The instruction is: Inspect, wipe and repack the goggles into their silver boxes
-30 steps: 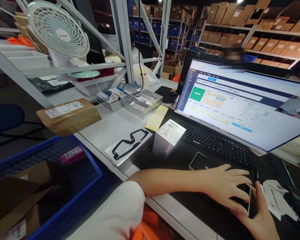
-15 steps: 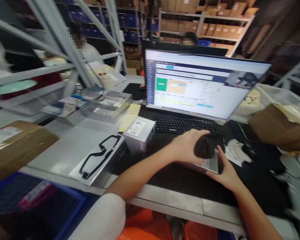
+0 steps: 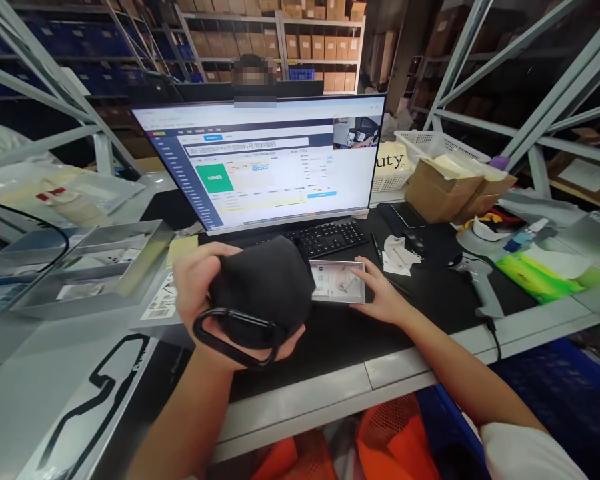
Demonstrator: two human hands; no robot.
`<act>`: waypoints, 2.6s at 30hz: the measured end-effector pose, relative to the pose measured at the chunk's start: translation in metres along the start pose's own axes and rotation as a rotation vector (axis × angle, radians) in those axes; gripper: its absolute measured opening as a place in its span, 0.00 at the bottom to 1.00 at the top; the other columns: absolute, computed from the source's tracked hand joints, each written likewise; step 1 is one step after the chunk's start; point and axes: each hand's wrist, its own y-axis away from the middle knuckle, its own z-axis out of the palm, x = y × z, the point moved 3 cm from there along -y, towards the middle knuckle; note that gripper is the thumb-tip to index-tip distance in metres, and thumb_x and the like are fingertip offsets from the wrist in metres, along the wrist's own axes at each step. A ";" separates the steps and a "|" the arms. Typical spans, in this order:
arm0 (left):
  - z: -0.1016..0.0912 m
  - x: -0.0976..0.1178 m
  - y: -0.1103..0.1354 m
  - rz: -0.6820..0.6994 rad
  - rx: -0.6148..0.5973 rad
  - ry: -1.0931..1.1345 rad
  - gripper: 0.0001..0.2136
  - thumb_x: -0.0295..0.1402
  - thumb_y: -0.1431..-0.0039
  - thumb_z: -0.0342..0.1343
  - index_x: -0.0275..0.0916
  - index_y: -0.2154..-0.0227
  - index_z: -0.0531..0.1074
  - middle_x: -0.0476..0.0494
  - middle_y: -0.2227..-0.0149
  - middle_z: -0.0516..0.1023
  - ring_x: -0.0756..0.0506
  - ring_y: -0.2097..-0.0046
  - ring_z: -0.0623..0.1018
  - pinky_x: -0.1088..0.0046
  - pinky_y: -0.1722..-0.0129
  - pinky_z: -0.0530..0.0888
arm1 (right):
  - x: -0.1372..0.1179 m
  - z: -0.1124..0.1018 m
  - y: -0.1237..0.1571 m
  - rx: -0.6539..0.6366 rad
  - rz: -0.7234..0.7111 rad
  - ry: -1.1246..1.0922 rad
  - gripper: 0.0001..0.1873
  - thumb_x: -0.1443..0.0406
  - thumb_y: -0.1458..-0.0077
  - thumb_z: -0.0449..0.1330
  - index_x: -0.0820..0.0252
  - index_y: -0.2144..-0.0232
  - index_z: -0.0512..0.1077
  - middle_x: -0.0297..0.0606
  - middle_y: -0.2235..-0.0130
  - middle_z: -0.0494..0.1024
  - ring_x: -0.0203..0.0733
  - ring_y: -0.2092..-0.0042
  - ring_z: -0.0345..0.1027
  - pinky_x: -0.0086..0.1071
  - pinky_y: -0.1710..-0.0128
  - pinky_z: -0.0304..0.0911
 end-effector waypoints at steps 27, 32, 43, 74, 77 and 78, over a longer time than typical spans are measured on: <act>0.124 0.019 0.079 -0.052 -1.348 -0.203 0.43 0.48 0.57 0.70 0.42 0.38 0.63 0.32 0.45 0.72 0.29 0.42 0.70 0.42 0.42 0.66 | -0.017 -0.013 -0.015 0.063 0.014 0.157 0.24 0.66 0.40 0.56 0.59 0.42 0.69 0.50 0.30 0.53 0.56 0.29 0.46 0.55 0.33 0.50; 0.126 0.019 0.081 -0.039 -1.338 -0.167 0.47 0.47 0.59 0.71 0.42 0.35 0.59 0.28 0.37 0.64 0.27 0.39 0.67 0.40 0.41 0.65 | -0.045 0.016 -0.060 -0.538 0.068 0.369 0.24 0.72 0.38 0.51 0.55 0.41 0.71 0.45 0.52 0.80 0.47 0.52 0.76 0.37 0.52 0.70; 0.129 0.012 0.085 -0.047 -1.333 -0.167 0.46 0.51 0.59 0.70 0.42 0.37 0.61 0.29 0.41 0.68 0.28 0.40 0.68 0.35 0.42 0.64 | -0.029 0.046 -0.092 -0.804 0.169 0.846 0.16 0.73 0.37 0.51 0.69 0.52 0.75 0.57 0.56 0.78 0.58 0.54 0.77 0.41 0.58 0.71; 0.127 0.013 0.081 -0.004 -1.344 -0.211 0.44 0.51 0.55 0.67 0.44 0.35 0.60 0.31 0.40 0.69 0.26 0.31 0.57 0.38 0.36 0.54 | 0.026 -0.033 -0.011 -0.054 0.673 0.307 0.25 0.59 0.35 0.52 0.64 0.40 0.67 0.49 0.52 0.80 0.48 0.52 0.74 0.38 0.50 0.66; 0.127 0.014 0.086 0.007 -1.303 -0.233 0.46 0.52 0.56 0.67 0.45 0.35 0.59 0.33 0.39 0.68 0.26 0.30 0.54 0.41 0.35 0.52 | 0.013 0.004 -0.020 -0.053 0.550 0.203 0.24 0.60 0.35 0.51 0.61 0.40 0.67 0.47 0.49 0.78 0.46 0.49 0.72 0.38 0.47 0.65; 0.126 0.015 0.088 0.004 -1.284 -0.254 0.47 0.53 0.57 0.68 0.45 0.34 0.59 0.33 0.39 0.67 0.26 0.29 0.53 0.42 0.34 0.52 | 0.012 0.012 -0.022 -0.052 0.520 0.171 0.23 0.61 0.36 0.50 0.60 0.41 0.68 0.46 0.48 0.78 0.46 0.48 0.72 0.38 0.46 0.65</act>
